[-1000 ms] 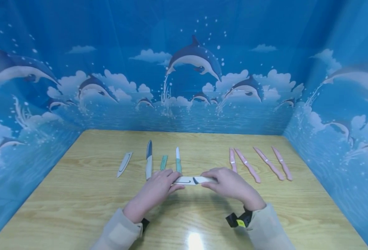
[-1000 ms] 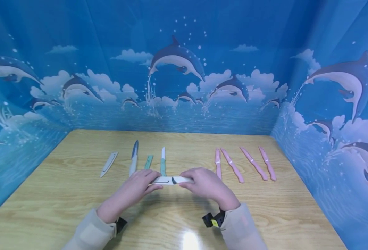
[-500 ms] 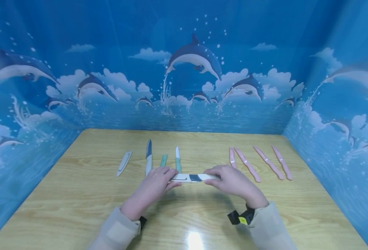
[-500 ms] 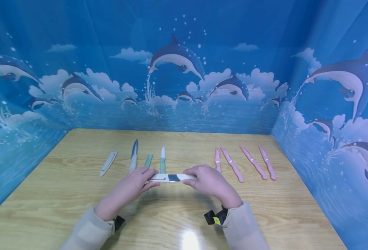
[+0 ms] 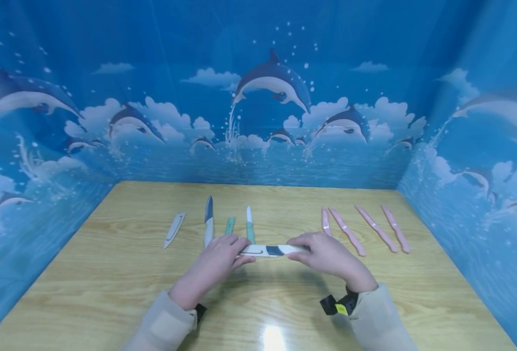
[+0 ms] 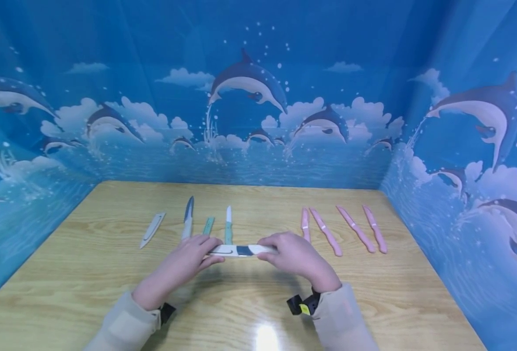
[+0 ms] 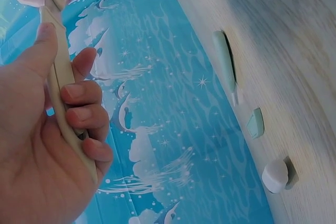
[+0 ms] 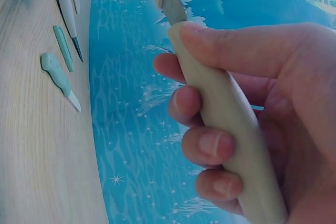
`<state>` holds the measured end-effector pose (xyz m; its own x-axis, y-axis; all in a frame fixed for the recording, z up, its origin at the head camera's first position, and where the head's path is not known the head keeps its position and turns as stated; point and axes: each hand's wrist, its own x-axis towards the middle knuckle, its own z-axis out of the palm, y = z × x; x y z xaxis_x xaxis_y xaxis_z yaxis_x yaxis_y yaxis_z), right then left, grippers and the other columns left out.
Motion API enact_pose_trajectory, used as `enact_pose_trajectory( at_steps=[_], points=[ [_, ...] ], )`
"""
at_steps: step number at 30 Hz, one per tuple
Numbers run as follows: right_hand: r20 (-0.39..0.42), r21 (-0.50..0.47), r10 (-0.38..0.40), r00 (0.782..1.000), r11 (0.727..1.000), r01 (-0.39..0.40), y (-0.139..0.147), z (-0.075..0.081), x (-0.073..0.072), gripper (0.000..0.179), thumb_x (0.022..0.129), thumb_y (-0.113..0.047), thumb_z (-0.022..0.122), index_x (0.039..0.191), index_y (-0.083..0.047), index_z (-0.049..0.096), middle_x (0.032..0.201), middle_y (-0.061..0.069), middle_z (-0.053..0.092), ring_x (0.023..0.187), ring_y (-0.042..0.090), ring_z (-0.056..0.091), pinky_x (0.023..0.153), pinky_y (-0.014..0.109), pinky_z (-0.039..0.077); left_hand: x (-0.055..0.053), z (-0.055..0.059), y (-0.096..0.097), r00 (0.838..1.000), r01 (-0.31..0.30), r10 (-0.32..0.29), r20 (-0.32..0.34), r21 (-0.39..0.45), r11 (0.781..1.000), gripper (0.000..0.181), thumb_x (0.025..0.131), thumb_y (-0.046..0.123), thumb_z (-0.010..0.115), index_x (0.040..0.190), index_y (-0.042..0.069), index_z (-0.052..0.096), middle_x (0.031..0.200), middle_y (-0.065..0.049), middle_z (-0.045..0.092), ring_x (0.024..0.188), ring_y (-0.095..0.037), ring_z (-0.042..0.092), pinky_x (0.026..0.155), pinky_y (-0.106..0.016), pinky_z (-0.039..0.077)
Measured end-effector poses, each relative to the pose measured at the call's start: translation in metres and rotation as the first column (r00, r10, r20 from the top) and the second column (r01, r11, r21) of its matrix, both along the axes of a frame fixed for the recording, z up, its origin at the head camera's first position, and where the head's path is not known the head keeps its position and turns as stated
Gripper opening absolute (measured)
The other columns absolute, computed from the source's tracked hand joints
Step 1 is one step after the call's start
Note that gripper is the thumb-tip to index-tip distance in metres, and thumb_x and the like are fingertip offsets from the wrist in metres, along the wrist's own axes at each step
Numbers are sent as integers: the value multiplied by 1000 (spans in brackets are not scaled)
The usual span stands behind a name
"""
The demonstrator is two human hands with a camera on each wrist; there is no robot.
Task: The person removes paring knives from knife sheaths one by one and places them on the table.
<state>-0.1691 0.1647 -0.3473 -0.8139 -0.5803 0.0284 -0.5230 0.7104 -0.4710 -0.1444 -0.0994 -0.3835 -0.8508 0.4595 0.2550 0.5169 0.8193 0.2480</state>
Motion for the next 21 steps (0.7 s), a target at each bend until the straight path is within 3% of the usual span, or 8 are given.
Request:
enact_pose_trajectory(
  at_steps=[21],
  points=[
    [27,2,-14,1000,1000,14,0,0,0,32,92,-32,65,117,-11,69,115,7,70,104,25,66,87,44,55,0,-1,-2,1000,9,-9,19,5,1000,32,92,42,60,112,17,64,93,5,64,85,-12,59,88,-39,50]
  ],
)
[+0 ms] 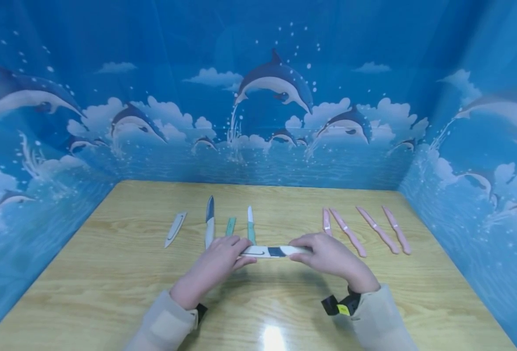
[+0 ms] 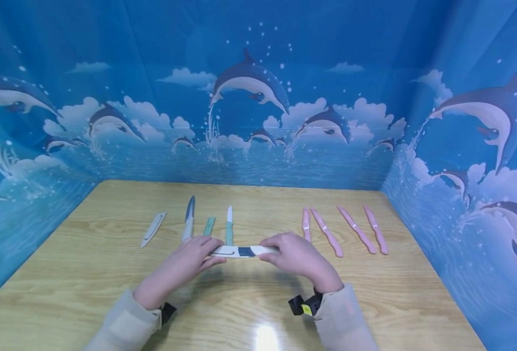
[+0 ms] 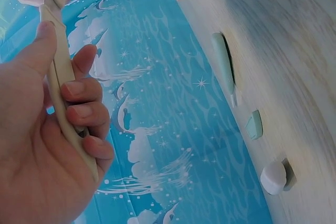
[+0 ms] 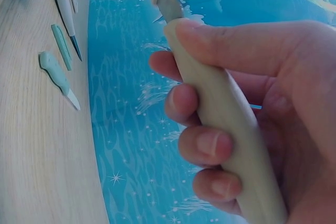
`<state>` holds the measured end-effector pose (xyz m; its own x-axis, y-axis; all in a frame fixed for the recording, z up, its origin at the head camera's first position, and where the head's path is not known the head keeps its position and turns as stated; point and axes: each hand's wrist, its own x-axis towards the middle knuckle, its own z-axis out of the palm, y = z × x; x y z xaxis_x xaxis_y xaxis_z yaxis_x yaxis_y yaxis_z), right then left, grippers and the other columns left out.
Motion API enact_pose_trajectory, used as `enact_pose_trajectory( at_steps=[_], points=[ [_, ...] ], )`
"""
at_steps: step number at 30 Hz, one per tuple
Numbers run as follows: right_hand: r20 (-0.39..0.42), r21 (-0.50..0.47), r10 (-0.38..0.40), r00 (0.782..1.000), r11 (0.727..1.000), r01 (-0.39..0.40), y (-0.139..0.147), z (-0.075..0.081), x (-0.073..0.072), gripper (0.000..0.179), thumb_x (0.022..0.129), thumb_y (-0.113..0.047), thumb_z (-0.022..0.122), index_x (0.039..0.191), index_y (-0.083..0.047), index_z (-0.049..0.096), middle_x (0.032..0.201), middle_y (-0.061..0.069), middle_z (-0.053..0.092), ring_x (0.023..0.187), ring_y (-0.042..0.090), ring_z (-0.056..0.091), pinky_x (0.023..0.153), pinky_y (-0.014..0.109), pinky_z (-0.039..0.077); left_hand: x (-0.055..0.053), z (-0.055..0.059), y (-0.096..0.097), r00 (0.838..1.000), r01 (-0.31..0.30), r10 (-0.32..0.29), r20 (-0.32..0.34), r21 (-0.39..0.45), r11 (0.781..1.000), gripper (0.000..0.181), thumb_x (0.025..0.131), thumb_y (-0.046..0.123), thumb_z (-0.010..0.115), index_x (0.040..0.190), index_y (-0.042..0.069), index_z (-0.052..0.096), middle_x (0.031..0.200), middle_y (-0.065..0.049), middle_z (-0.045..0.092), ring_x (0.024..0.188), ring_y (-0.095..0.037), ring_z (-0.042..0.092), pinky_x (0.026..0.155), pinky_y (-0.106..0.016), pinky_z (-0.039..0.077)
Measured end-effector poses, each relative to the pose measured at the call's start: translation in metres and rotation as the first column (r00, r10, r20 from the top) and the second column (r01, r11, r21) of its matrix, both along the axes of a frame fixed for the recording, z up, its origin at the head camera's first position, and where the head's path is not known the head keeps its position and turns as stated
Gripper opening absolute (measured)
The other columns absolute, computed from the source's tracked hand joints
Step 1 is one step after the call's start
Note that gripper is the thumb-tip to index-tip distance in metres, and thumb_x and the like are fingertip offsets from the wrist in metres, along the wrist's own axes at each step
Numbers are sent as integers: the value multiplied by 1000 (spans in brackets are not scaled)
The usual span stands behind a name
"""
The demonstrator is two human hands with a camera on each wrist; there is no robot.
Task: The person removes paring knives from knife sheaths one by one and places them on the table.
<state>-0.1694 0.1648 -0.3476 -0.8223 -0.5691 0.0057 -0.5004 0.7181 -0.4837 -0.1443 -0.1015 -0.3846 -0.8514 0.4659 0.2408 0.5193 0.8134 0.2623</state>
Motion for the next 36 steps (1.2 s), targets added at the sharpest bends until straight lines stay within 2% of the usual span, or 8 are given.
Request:
enact_pose_trajectory(
  at_steps=[5,12,19,36],
  points=[
    [-7,0,12,1000,1000,-12,0,1,0,34,92,-33,65,117,-10,69,115,8,70,105,26,66,88,44,54,0,1,0,1000,4,-4,-9,0,1000,32,92,42,60,112,17,64,93,5,64,85,-13,60,86,-38,50],
    [-15,10,11,1000,1000,-11,1,1,1,34,92,-33,65,117,-10,69,114,7,70,104,26,67,87,44,55,0,1,0,1000,8,-8,11,13,1000,30,92,41,61,111,17,64,93,5,64,85,-12,60,86,-39,50],
    [-13,-3,16,1000,1000,-16,3,2,0,31,92,-31,65,116,-10,70,113,6,71,102,24,67,85,43,55,1,0,0,1000,-2,2,-7,17,1000,32,92,41,61,111,16,64,93,5,64,86,-13,60,90,-41,49],
    [-19,3,27,999,1000,-27,7,2,-1,30,93,-31,64,116,-11,70,114,5,70,103,23,67,85,42,55,0,1,-1,1000,0,0,23,27,1000,33,92,40,60,114,15,63,98,3,66,92,-16,62,94,-43,48]
  ],
)
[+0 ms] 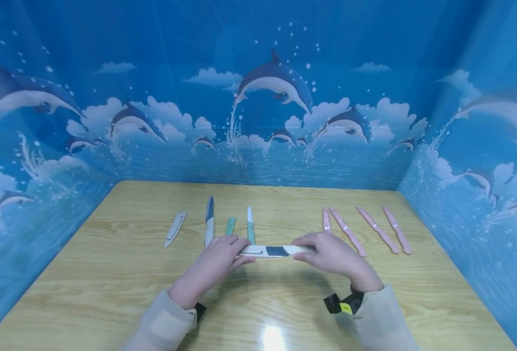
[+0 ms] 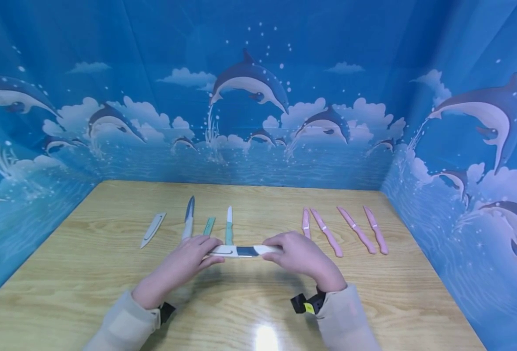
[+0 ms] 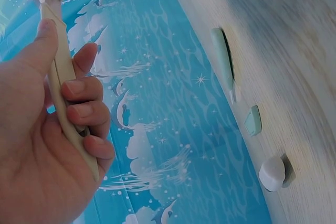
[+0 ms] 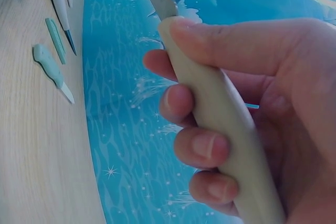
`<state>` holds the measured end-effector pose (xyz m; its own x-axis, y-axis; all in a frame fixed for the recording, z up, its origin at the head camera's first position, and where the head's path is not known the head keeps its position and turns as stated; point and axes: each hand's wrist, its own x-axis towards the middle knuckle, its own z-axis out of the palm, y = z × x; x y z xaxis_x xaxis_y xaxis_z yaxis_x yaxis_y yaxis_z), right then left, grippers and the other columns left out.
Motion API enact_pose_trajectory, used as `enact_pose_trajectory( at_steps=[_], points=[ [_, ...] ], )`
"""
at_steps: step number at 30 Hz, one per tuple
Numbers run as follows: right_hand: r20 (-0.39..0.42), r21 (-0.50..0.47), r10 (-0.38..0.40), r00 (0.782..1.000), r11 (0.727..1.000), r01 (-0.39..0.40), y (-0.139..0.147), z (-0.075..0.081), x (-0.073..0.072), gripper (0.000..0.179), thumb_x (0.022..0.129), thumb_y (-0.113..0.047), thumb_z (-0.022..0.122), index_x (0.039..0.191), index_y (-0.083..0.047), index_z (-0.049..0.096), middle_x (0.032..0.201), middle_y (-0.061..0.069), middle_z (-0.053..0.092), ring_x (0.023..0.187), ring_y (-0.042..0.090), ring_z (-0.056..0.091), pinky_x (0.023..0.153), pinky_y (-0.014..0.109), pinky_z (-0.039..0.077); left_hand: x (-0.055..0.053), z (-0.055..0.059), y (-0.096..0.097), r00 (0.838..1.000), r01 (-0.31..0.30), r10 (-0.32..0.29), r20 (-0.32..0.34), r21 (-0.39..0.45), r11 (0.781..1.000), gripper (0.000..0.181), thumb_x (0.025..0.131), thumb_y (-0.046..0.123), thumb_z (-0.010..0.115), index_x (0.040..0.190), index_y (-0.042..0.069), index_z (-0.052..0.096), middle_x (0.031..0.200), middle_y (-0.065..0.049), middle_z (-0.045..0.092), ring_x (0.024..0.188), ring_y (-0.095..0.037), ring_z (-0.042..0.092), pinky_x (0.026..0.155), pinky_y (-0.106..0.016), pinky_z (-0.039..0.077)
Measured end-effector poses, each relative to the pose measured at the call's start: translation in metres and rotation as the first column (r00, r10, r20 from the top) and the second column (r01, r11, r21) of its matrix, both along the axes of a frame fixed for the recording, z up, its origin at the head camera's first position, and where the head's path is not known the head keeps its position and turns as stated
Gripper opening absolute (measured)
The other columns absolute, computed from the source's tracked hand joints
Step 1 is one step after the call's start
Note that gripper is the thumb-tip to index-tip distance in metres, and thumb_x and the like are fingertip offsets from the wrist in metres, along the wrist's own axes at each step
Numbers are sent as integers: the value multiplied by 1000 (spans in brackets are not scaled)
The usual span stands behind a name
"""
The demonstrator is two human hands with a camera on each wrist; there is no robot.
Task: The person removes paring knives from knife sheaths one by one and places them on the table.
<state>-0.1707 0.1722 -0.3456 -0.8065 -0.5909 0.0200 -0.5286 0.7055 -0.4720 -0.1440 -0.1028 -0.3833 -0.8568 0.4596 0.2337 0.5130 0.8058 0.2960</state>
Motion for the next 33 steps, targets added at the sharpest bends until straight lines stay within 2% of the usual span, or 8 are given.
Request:
enact_pose_trajectory(
  at_steps=[10,17,33],
  points=[
    [24,-18,9,1000,1000,-9,2,1,0,32,94,-29,64,117,-9,69,115,8,70,102,24,67,84,40,56,0,0,-2,1000,1,-1,3,-5,1000,33,93,40,60,114,15,63,103,1,67,97,-17,63,96,-44,47],
    [43,-23,9,999,1000,-8,3,2,0,32,94,-28,64,118,-8,68,116,9,69,104,25,67,85,40,56,0,1,-3,1000,5,-5,2,13,1000,32,92,40,61,112,15,63,101,1,67,95,-19,63,93,-44,49],
    [60,-33,6,998,999,-4,6,3,-1,32,94,-27,64,117,-7,68,115,10,70,101,24,68,83,39,56,-2,1,-5,1000,3,-3,1,4,1000,35,92,41,61,114,14,63,105,-2,68,103,-23,63,99,-46,46]
  ],
)
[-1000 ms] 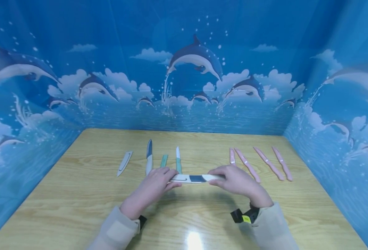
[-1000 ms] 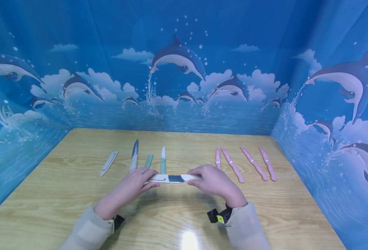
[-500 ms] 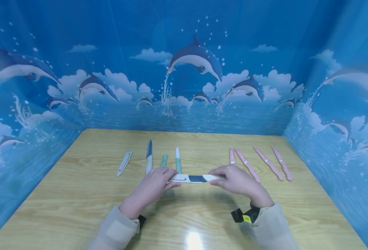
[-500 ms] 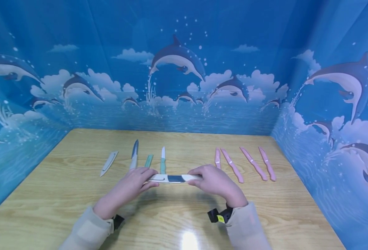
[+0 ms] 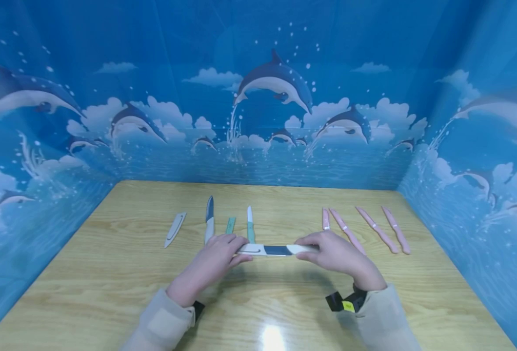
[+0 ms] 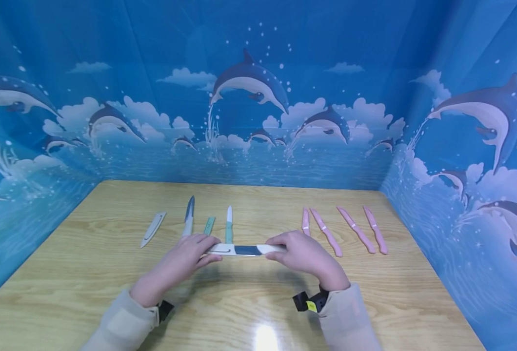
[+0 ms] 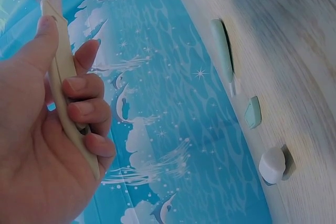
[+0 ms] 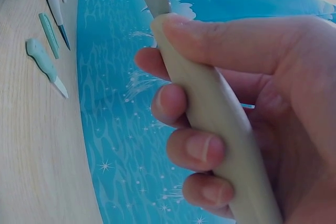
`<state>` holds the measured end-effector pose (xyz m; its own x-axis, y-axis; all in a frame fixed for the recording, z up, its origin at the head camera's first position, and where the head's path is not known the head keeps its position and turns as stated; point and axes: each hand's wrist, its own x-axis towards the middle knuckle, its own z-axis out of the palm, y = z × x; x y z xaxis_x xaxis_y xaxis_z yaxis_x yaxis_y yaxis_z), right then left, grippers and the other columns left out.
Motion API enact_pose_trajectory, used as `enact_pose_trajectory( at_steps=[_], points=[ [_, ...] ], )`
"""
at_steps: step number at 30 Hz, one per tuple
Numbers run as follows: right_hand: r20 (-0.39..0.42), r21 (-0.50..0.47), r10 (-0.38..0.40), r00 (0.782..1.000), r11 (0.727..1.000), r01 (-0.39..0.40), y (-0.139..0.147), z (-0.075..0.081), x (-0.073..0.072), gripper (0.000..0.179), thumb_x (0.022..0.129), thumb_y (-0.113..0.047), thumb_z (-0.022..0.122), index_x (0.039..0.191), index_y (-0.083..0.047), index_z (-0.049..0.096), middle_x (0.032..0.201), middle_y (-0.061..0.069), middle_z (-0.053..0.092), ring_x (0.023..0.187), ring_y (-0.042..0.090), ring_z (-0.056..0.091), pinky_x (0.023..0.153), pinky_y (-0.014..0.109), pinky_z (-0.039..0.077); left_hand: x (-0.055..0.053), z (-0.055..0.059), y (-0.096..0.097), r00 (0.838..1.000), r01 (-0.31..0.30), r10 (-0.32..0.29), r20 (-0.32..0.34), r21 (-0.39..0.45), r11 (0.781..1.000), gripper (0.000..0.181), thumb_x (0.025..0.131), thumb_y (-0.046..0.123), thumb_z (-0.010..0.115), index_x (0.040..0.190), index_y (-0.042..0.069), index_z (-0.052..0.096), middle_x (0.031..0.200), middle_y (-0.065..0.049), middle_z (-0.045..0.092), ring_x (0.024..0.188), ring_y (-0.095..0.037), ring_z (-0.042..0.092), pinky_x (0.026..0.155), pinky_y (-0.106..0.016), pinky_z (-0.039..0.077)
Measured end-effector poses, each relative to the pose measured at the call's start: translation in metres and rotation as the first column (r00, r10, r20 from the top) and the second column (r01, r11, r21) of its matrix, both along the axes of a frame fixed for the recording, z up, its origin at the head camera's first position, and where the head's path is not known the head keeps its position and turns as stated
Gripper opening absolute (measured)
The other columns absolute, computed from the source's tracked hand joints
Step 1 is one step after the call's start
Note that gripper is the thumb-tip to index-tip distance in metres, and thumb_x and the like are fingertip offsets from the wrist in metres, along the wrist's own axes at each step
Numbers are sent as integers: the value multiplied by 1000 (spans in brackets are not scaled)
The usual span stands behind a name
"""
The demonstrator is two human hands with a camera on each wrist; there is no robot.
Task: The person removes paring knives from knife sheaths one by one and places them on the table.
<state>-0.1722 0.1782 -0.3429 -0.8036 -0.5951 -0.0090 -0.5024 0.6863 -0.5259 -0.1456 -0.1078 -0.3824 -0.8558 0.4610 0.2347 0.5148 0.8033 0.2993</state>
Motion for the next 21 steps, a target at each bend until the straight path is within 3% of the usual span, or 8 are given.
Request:
enact_pose_trajectory(
  at_steps=[9,21],
  points=[
    [25,-9,4,1000,1000,-4,2,1,0,32,94,-27,64,118,-6,68,115,10,70,100,23,68,82,39,57,-1,0,-1,999,7,-8,-35,-13,1000,33,92,39,61,113,14,63,103,-1,68,98,-21,64,96,-45,48],
    [33,-7,-10,999,1000,10,5,3,-1,33,93,-27,64,119,-6,68,116,10,69,101,24,67,84,39,56,0,2,-2,1000,-8,8,-2,3,1000,34,92,39,61,114,14,64,104,-1,68,99,-20,63,97,-45,47]
  ],
)
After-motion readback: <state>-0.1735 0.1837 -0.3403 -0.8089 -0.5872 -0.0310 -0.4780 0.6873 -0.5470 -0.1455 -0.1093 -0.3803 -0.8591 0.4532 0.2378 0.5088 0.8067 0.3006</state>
